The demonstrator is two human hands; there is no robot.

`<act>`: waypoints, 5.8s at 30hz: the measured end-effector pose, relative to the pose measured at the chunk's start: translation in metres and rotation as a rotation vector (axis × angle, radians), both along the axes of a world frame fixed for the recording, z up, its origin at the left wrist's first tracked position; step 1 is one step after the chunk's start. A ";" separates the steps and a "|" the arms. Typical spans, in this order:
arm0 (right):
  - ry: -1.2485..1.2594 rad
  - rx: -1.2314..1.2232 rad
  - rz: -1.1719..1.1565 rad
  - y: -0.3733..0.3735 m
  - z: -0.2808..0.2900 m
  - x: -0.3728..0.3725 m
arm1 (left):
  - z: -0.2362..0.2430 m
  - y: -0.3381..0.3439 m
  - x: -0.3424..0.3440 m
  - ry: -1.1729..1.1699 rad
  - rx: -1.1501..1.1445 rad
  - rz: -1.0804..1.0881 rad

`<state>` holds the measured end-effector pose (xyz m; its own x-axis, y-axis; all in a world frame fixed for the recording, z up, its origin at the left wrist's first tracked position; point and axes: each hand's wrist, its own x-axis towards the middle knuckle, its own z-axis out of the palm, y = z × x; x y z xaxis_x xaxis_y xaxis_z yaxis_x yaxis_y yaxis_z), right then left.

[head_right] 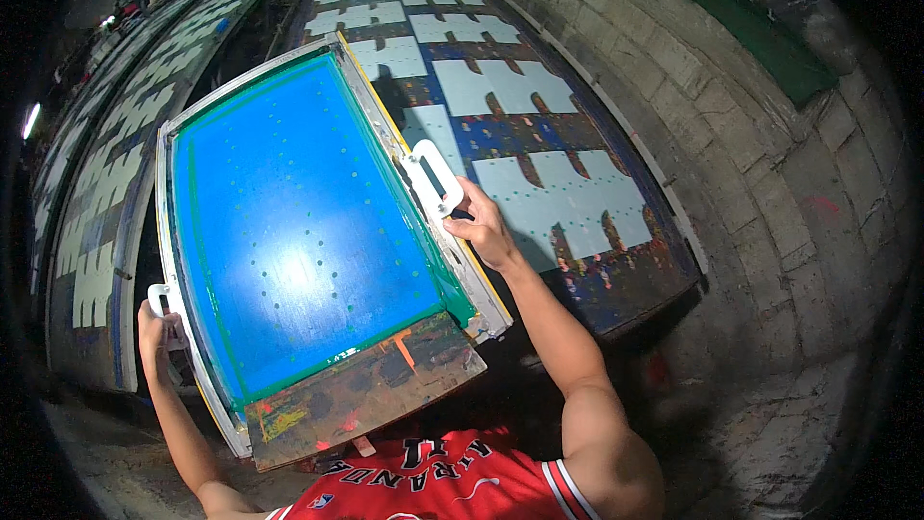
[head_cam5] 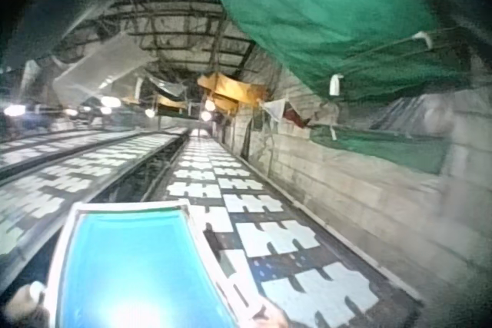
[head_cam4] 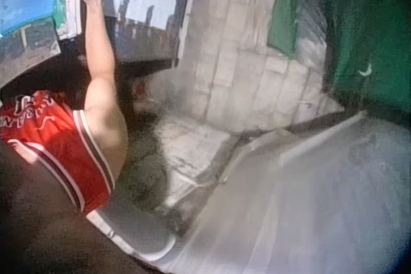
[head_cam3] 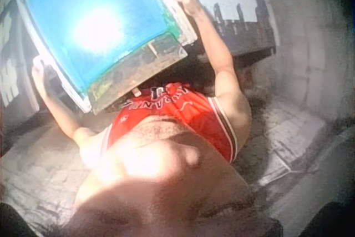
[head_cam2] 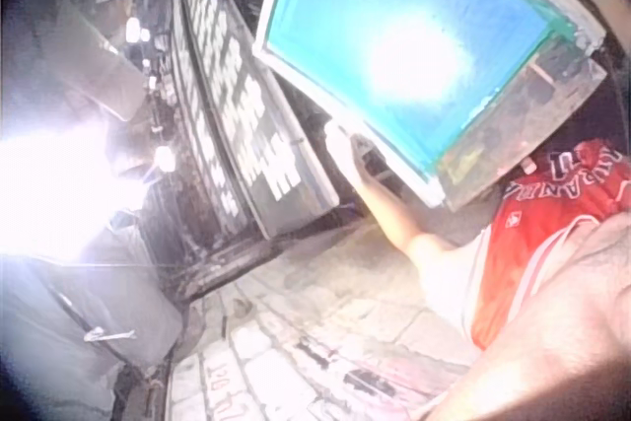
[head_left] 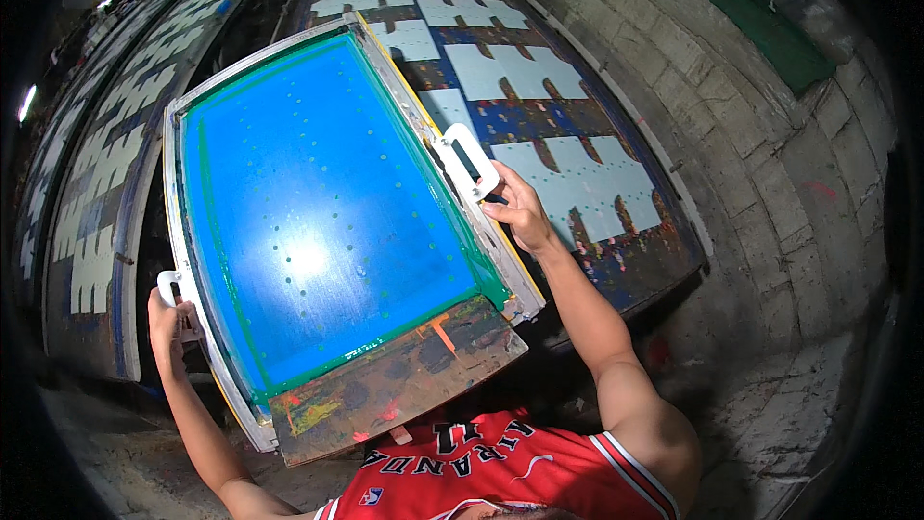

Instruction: The person repeatedly applies blue ink to a screen-printing frame using a squeegee, spreading it across the mesh in a consistent back-and-forth motion. The person holds the frame steady with both hands while working the ink across the surface.

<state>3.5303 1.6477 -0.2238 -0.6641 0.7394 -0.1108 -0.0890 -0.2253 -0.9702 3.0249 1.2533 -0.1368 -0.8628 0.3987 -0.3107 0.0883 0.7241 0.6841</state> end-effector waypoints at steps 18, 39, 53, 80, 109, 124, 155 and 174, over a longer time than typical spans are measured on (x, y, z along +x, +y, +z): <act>-0.131 0.121 -0.108 -0.049 0.071 0.013 | -0.012 -0.006 -0.017 -0.083 0.132 -0.110; -0.182 0.057 -0.351 -0.053 0.040 -0.005 | -0.077 0.117 -0.091 -0.163 0.183 -0.268; -0.213 0.162 -0.509 -0.046 0.044 -0.018 | -0.141 0.186 -0.117 -0.280 0.309 -0.276; -0.216 0.231 -0.655 -0.105 0.035 -0.038 | -0.171 0.235 -0.161 -0.272 0.432 -0.512; -0.088 0.120 -0.103 0.060 0.010 -0.147 | -0.112 0.069 -0.141 -0.130 0.261 0.066; -0.008 0.082 0.320 0.134 -0.010 -0.291 | -0.033 -0.018 -0.090 -0.012 0.162 0.337; 0.141 0.058 1.012 0.252 -0.023 -0.443 | 0.021 0.007 0.165 0.181 0.113 0.935; 0.065 0.050 0.985 0.361 -0.044 -0.596 | -0.038 0.126 0.026 0.124 0.216 0.945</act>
